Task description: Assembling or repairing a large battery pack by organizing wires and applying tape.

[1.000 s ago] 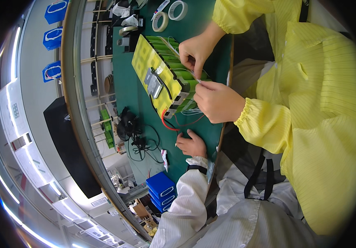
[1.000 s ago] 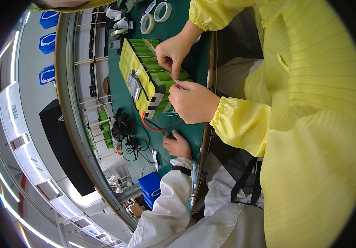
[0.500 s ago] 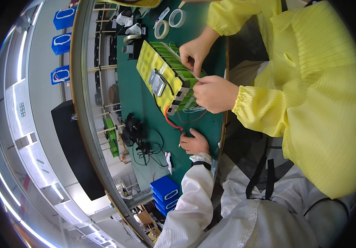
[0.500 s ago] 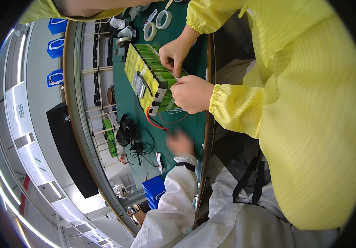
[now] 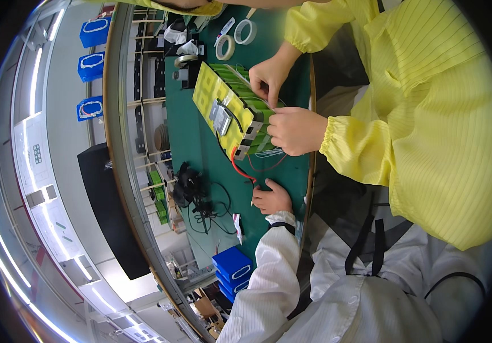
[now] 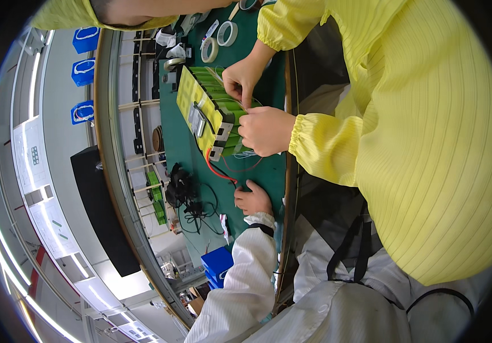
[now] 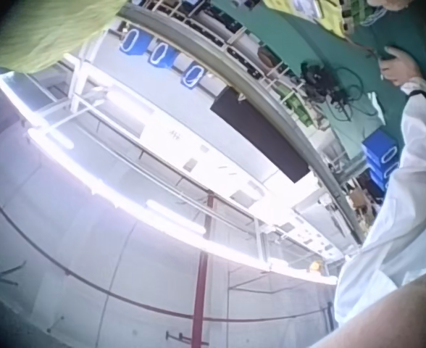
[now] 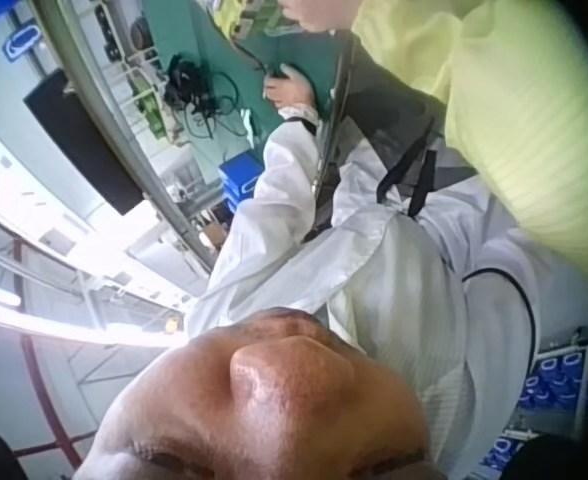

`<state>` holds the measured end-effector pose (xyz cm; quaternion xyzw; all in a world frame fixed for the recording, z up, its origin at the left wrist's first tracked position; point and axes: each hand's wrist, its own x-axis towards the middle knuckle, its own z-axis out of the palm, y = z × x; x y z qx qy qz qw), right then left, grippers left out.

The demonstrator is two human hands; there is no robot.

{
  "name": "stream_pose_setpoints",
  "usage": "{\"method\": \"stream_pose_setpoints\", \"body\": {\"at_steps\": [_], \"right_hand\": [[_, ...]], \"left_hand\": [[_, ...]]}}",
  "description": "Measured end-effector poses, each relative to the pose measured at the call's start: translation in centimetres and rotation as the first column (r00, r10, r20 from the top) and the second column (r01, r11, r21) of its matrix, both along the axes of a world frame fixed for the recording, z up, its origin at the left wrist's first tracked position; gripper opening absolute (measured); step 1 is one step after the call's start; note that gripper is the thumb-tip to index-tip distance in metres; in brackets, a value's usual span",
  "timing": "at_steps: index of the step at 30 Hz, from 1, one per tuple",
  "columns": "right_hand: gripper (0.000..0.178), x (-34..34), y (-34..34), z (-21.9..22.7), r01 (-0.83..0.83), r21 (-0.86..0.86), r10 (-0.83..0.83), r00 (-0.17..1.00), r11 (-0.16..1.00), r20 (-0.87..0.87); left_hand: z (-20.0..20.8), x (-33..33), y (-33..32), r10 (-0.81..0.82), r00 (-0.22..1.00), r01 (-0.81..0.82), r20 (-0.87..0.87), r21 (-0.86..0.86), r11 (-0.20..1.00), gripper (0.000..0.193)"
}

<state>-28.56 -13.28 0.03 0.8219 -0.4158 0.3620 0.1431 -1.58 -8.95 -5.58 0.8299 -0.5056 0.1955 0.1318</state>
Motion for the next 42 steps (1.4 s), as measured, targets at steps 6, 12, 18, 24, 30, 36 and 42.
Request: {"method": "stream_pose_setpoints", "body": {"at_steps": [6, 12, 18, 24, 30, 36, 42], "right_hand": [[0.015, -0.1, 0.2, -0.2, -0.098, -0.031, 0.102, 0.982, 0.995, 0.16], [0.015, 0.0, 0.0, 0.2, -0.091, -0.032, 0.095, 0.986, 0.995, 0.136], [0.016, 0.0, 0.1, -0.1, -0.055, -0.041, 0.059, 0.994, 0.998, 0.096], [0.016, 0.0, 0.1, 0.0, -0.059, -0.047, 0.06, 0.998, 0.997, 0.022], [0.013, -0.2, 0.0, -0.4, -0.043, -0.036, 0.045, 0.998, 0.998, 0.039], [0.016, 0.3, -0.1, -0.5, -0.08, 0.034, 0.078, 0.995, 0.996, 0.07], [0.017, -0.4, 2.8, 0.7, -0.048, -0.085, 0.069, 0.964, 0.995, 0.255]], "left_hand": [[-0.5, -0.2, 0.0, -0.029, 0.999, 0.031, 0.044, -0.041, 0.999, 0.045], [-0.3, 0.5, -0.1, 0.002, 0.999, -0.001, 0.034, -0.02, 1.0, 0.046], [-0.2, -0.2, 0.0, -0.018, 0.999, 0.019, 0.028, -0.033, 0.999, 0.044], [0.0, -0.2, 0.0, 0.001, 1.0, -0.001, 0.007, -0.007, 1.0, 0.045], [-0.5, -0.4, 0.1, -0.01, 1.0, 0.011, 0.02, -0.017, 1.0, 0.045], [-0.9, 0.2, 0.1, 0.01, 1.0, -0.01, 0.013, 0.007, 1.0, 0.045], [-0.3, -0.1, -0.3, 0.008, 1.0, -0.007, 0.023, -0.016, 1.0, 0.045]]}}
